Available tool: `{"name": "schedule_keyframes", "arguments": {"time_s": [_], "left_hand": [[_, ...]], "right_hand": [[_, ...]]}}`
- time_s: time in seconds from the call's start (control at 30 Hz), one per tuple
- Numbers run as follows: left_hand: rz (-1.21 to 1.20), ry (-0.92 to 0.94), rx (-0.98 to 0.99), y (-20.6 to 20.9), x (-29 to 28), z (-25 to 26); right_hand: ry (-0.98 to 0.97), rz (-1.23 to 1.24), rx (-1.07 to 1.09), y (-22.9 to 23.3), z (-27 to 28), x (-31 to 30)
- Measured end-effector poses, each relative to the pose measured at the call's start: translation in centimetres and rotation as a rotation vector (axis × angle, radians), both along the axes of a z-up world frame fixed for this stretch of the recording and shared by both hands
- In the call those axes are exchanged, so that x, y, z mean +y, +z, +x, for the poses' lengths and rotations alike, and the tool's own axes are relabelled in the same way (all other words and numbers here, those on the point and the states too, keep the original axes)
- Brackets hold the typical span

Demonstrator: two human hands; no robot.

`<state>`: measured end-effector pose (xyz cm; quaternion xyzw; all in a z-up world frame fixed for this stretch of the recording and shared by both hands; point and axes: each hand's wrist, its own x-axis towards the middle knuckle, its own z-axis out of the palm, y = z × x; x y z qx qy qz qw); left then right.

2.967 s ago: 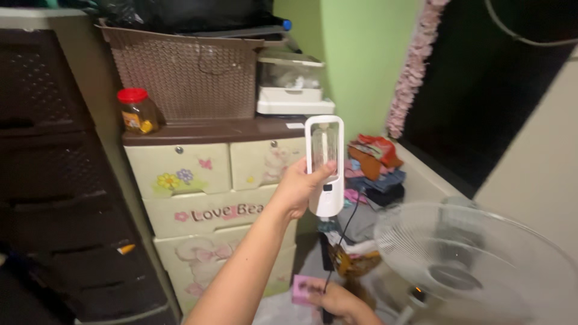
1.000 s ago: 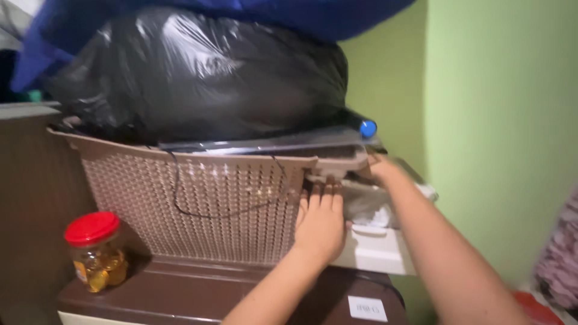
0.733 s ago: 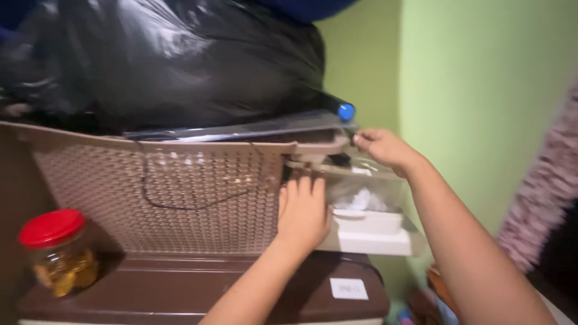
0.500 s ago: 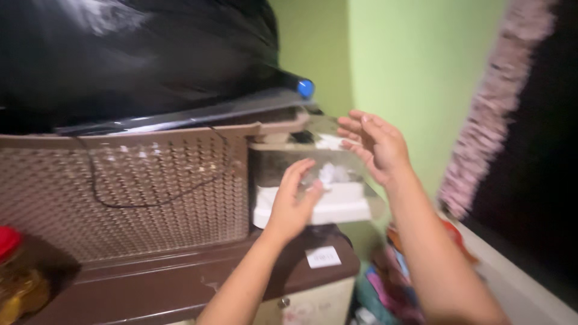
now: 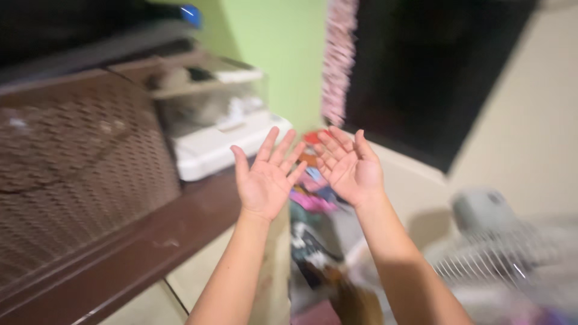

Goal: The person assembles a small pink fan by attaching the blades and mounting it on a child's vanity table. They then pick up a power adapter and a tissue box, placing them on a nearby cabinet. Finally, they sweep the floor with a broom.

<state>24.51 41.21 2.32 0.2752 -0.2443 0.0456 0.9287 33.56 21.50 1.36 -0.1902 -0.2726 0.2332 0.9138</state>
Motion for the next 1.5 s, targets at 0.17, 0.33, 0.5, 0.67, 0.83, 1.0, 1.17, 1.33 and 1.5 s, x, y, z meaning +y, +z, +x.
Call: {"name": "schedule_keyframes", "arguments": {"time_s": [0.17, 0.33, 0.5, 0.67, 0.83, 1.0, 1.17, 1.33, 1.5], "left_hand": [[-0.037, -0.18, 0.103, -4.8, -5.0, -3.2], [-0.1, -0.316, 0.267, -11.2, -10.9, -6.0], [-0.086, -0.504, 0.393, -17.5, -18.2, -9.5], [-0.09, -0.654, 0.469, -22.3, -25.5, -13.3], [-0.046, -0.659, 0.66, -25.6, -32.9, -18.7], [0.038, -0.693, 0.741, -27.7, -39.3, -25.6], [0.061, -0.715, 0.824, -30.0, -44.3, -31.4], [0.012, -0.724, 0.915, -33.0, -48.1, -35.7], [0.002, -0.712, 0.976, -36.2, -49.4, -37.8]], "right_hand": [[-0.092, 0.035, 0.062, -6.2, -6.2, -6.1], [-0.266, -0.048, 0.258, -14.0, -13.4, -12.6], [-0.474, -0.081, 0.471, -19.9, -20.0, -19.8], [-0.696, -0.055, 0.682, -25.2, -27.4, -27.5], [-0.853, 0.002, 0.796, -29.1, -36.9, -35.9], [-1.016, 0.038, 0.953, -32.1, -46.6, -41.9], [-1.087, 0.051, 1.036, -34.7, -53.9, -46.3], [-1.084, 0.042, 0.974, -36.5, -58.4, -50.0], [-1.05, 0.031, 1.034, -38.1, -59.2, -50.4]]}}
